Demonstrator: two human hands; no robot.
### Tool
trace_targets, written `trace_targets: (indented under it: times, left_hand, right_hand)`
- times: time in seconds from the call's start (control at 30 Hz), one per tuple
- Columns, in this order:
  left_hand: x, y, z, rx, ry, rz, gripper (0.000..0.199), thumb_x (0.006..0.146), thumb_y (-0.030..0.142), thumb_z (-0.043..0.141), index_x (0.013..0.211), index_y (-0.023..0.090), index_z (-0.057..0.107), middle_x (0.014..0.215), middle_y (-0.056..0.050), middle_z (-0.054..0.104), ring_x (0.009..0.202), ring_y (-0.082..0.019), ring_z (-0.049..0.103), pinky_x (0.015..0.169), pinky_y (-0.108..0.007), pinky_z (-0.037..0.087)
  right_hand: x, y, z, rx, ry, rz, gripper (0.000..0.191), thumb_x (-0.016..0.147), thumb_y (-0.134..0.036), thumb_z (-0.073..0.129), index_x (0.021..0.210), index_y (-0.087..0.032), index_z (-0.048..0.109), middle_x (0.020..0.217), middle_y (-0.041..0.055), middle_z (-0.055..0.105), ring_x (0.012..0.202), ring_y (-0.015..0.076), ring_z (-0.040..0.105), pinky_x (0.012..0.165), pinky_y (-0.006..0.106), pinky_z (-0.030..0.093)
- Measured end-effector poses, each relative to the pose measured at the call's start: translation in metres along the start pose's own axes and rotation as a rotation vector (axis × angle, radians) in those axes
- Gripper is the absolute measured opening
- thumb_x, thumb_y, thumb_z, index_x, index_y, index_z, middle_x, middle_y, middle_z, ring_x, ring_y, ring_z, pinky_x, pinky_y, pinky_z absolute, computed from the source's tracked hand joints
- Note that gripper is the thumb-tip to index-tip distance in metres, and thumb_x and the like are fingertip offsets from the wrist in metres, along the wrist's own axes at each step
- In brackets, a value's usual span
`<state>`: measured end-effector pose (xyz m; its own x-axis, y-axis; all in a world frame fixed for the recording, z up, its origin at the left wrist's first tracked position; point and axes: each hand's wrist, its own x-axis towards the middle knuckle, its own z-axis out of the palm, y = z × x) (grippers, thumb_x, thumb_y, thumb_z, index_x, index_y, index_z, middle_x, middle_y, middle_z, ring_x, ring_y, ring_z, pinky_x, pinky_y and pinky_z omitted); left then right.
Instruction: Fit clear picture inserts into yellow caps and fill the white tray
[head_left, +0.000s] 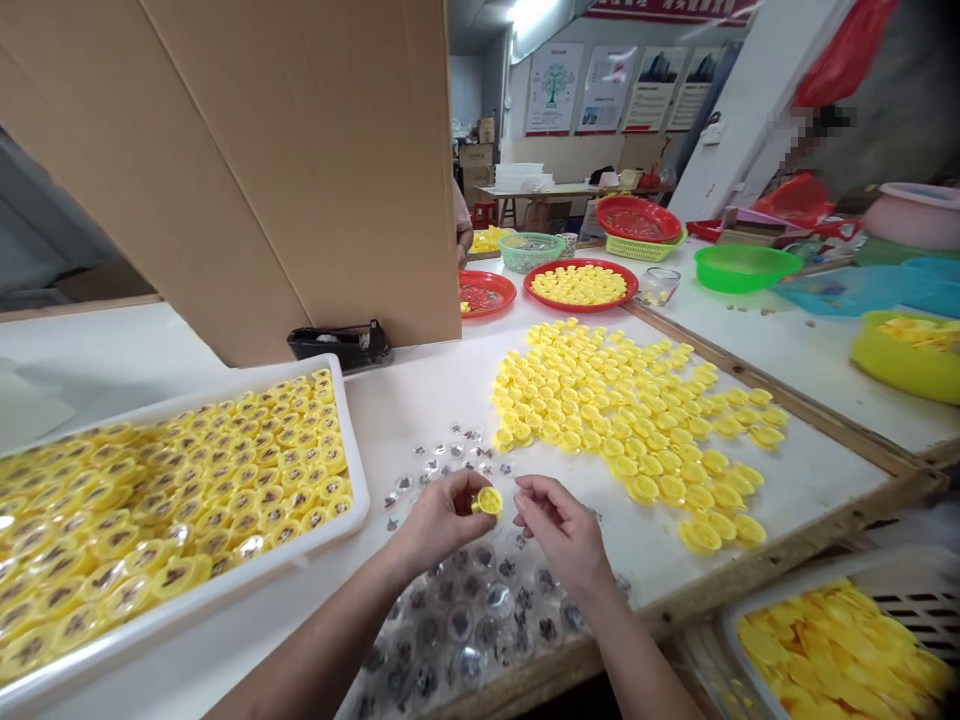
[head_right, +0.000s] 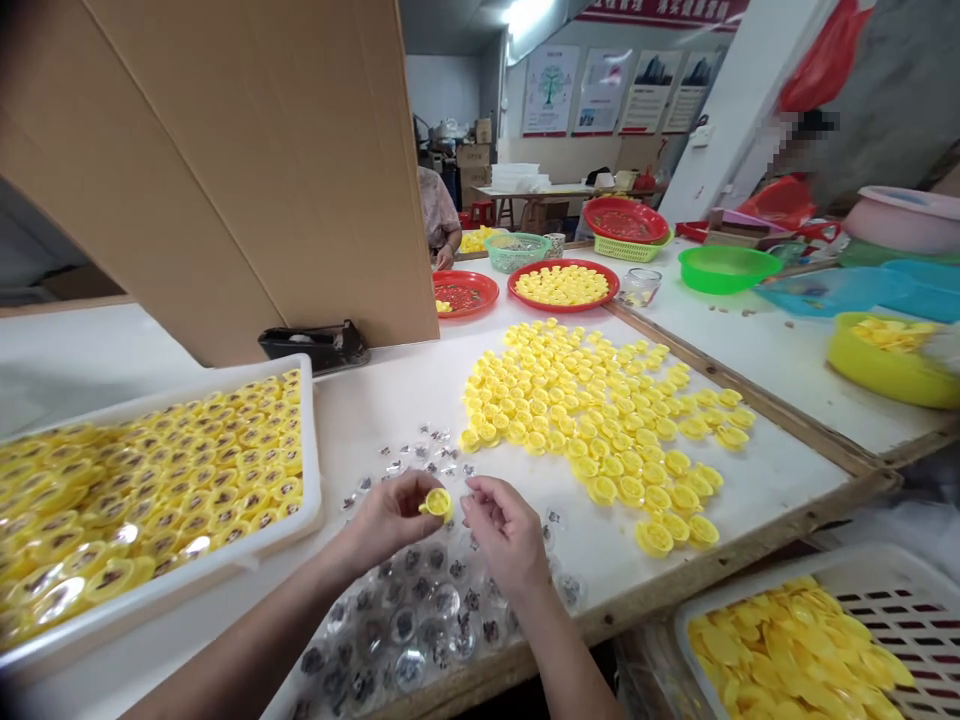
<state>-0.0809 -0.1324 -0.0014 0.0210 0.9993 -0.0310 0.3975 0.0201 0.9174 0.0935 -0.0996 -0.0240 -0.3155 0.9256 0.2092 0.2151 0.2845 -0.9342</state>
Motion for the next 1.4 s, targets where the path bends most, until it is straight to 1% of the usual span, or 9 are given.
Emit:
trace_targets:
  times: [0.1,0.23,0.43,0.53,0.67,0.83,1.1,1.23,1.4]
  left_hand:
    - [-0.024,-0.009,0.007,-0.263,-0.003,-0.069,0.022,0.071,0.025,0.062,0.089,0.013,0.057,0.076,-0.001,0.059,0.063,-0.010,0.051,0.057,-0.021,0.040]
    - [-0.040,-0.010,0.004,-0.214,0.089,-0.151,0.020,0.068,0.023,0.064,0.084,0.013,0.058,0.073,0.000,0.059,0.064,-0.011,0.050,0.056,-0.022,0.039]
    - [-0.052,-0.005,-0.002,-0.278,0.070,-0.124,0.015,0.067,0.019,0.065,0.082,0.015,0.063,0.067,0.001,0.059,0.059,-0.010,0.048,0.054,-0.021,0.037]
    - [-0.055,-0.005,-0.002,-0.320,0.041,-0.102,0.024,0.068,0.019,0.064,0.091,0.015,0.062,0.076,-0.001,0.063,0.063,-0.011,0.052,0.057,-0.022,0.041]
    - [-0.058,-0.001,-0.006,-0.295,0.098,-0.098,0.034,0.065,0.015,0.064,0.096,0.017,0.051,0.082,-0.001,0.063,0.063,-0.011,0.053,0.056,-0.023,0.043]
    - [-0.061,0.005,-0.013,-0.123,0.135,-0.088,0.034,0.064,0.011,0.060,0.095,0.018,0.052,0.079,0.000,0.063,0.063,-0.011,0.052,0.059,-0.025,0.044]
    - [-0.063,0.005,-0.011,-0.360,0.050,-0.193,0.031,0.068,0.014,0.060,0.098,0.020,0.053,0.094,0.000,0.064,0.054,-0.006,0.051,0.045,-0.019,0.035]
    - [-0.064,0.005,-0.009,-0.183,0.101,-0.192,0.020,0.068,0.014,0.061,0.088,0.019,0.062,0.072,0.003,0.063,0.059,-0.010,0.053,0.052,-0.021,0.039]
    - [-0.064,0.000,-0.010,-0.373,0.064,-0.104,0.042,0.073,0.016,0.063,0.113,0.019,0.053,0.096,-0.004,0.067,0.075,-0.015,0.062,0.065,-0.026,0.049]
  right_hand:
    - [-0.006,-0.017,0.013,-0.085,-0.099,-0.068,0.021,0.087,-0.034,0.054,0.098,-0.018,0.062,0.080,0.0036,0.062,0.067,0.0152,0.060,0.062,0.026,0.051]
    - [-0.011,-0.034,0.021,-0.306,-0.225,-0.216,0.015,0.087,-0.025,0.054,0.095,-0.020,0.066,0.080,0.0045,0.063,0.074,0.0174,0.060,0.068,0.029,0.049]
    - [-0.011,-0.044,0.008,-0.418,-0.445,-0.332,0.031,0.087,-0.015,0.052,0.116,-0.022,0.058,0.091,0.0055,0.065,0.084,0.0180,0.062,0.073,0.029,0.050]
    - [-0.009,-0.053,0.003,-0.486,-0.492,-0.313,0.028,0.086,-0.014,0.052,0.112,-0.023,0.059,0.087,0.0044,0.064,0.080,0.0179,0.062,0.070,0.029,0.050]
    - [-0.006,-0.068,0.004,-0.483,-0.515,-0.276,0.028,0.081,-0.009,0.056,0.105,-0.023,0.061,0.085,0.0021,0.060,0.074,0.0154,0.059,0.066,0.027,0.048]
    - [-0.005,-0.075,0.009,-0.438,-0.514,-0.292,0.035,0.081,-0.007,0.054,0.110,-0.026,0.060,0.086,0.0014,0.060,0.076,0.0148,0.060,0.068,0.025,0.050]
    - [-0.010,-0.068,0.009,-0.468,-0.479,-0.348,0.036,0.086,-0.014,0.050,0.121,-0.025,0.056,0.094,0.0057,0.063,0.082,0.0172,0.063,0.071,0.029,0.053]
    - [-0.014,-0.068,0.010,-0.448,-0.459,-0.355,0.033,0.088,-0.020,0.053,0.121,-0.023,0.055,0.092,0.0057,0.063,0.081,0.0171,0.063,0.070,0.028,0.053]
    - [-0.014,-0.068,0.011,-0.448,-0.395,-0.329,0.028,0.087,-0.019,0.055,0.115,-0.022,0.058,0.093,0.0050,0.066,0.078,0.0168,0.064,0.069,0.028,0.053]
